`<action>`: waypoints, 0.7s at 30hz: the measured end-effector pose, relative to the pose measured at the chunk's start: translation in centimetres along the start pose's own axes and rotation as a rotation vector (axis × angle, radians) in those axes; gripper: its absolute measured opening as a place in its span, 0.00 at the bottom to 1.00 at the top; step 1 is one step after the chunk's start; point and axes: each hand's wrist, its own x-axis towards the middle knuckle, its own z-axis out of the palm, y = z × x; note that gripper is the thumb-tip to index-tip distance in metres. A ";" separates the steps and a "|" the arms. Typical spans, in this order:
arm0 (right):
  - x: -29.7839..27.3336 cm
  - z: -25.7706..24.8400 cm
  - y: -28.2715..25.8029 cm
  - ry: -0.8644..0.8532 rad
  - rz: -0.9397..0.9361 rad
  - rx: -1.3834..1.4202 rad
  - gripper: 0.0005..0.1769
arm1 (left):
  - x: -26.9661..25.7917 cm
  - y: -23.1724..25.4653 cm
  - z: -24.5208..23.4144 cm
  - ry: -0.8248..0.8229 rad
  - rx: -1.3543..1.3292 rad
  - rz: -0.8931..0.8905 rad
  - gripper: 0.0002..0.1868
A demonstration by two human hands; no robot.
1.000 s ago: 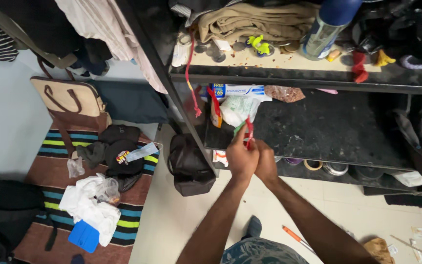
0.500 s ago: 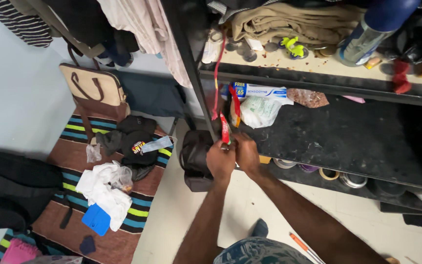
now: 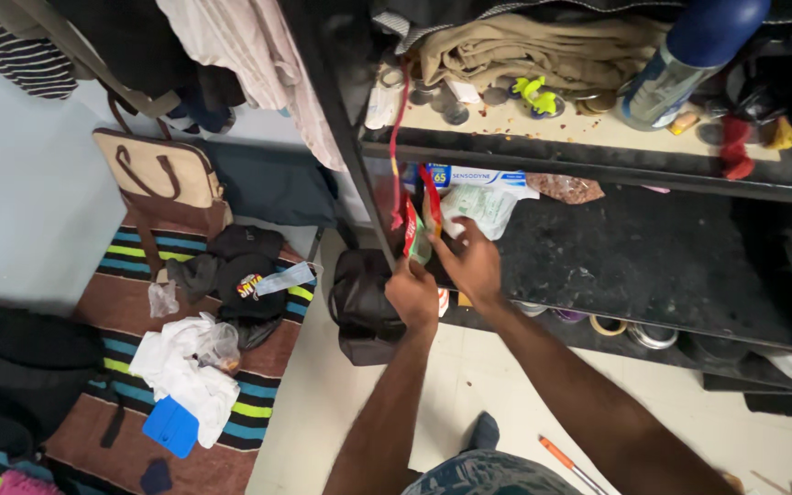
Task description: The person sweeps a shelf with a broom and then organizes various items from a bed onto the shelf. They place a backpack, a box of tissues, a plastic container, and several small packages onto the shelf.
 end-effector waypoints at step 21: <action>1.9 0.8 4.2 -0.182 -0.339 0.138 0.18 | 1.3 0.8 2.3 -0.117 -0.054 0.015 0.26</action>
